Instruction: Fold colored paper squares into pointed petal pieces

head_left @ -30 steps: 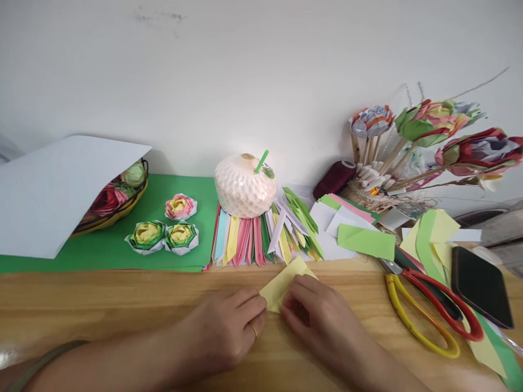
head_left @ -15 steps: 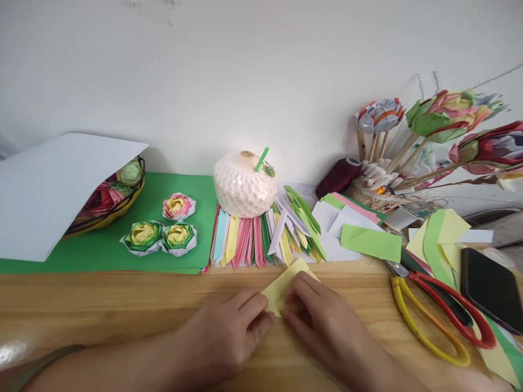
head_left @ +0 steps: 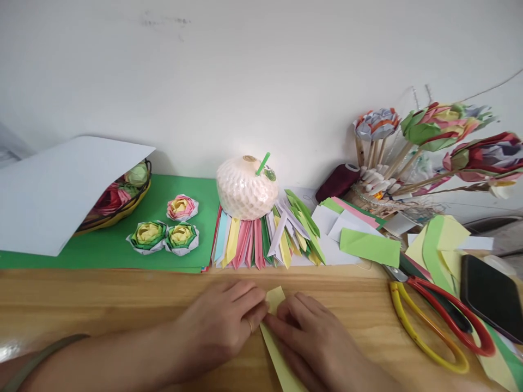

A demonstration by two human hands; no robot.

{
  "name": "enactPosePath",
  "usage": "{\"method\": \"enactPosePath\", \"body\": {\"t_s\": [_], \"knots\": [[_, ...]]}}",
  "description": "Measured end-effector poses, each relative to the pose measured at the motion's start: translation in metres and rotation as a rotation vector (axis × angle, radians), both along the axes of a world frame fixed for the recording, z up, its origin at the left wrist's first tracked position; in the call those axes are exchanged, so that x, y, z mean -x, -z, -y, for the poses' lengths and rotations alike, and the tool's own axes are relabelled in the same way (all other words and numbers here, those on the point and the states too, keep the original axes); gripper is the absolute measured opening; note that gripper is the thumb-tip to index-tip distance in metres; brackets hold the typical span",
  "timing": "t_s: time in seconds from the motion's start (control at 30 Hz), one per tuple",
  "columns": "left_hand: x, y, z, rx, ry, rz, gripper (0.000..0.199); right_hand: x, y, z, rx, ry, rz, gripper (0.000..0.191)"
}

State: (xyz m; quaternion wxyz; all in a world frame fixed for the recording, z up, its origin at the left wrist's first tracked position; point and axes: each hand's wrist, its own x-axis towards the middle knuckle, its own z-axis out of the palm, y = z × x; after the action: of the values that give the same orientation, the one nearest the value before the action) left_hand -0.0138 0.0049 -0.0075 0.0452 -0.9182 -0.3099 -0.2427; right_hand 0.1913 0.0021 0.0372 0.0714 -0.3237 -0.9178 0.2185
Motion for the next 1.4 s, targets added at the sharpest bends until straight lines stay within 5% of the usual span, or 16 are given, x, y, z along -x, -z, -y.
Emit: {"method": "enactPosePath", "body": {"t_s": [0.13, 0.3, 0.4, 0.53, 0.77, 1.0, 1.4], "knots": [[0.000, -0.004, 0.000, 0.029, 0.060, 0.027, 0.030, -0.005, 0.003, 0.000, -0.028, 0.081, -0.086, 0.017], [0.001, -0.013, -0.002, -0.076, 0.120, -0.015, 0.033, -0.010, 0.012, -0.005, -0.064, 0.437, -0.160, 0.016], [0.001, -0.011, 0.000, -0.121, 0.115, -0.078, 0.034, -0.004, 0.016, -0.010, -0.073, 0.491, -0.069, 0.002], [0.004, -0.006, 0.000, -0.088, 0.096, -0.137, 0.033, 0.002, 0.020, -0.015, -0.050, 0.518, -0.071, 0.008], [0.009, -0.009, -0.002, -0.021, 0.099, -0.170, 0.031, -0.006, 0.027, -0.020, -0.216, 0.297, -0.263, 0.015], [0.007, -0.007, -0.002, -0.050, 0.056, -0.143, 0.026, -0.014, 0.019, -0.020, -0.434, 0.015, -0.149, 0.028], [0.009, -0.008, -0.001, -0.106, 0.070, -0.227, 0.033, -0.010, 0.014, -0.014, -0.605, -0.092, 0.007, 0.032]]}}
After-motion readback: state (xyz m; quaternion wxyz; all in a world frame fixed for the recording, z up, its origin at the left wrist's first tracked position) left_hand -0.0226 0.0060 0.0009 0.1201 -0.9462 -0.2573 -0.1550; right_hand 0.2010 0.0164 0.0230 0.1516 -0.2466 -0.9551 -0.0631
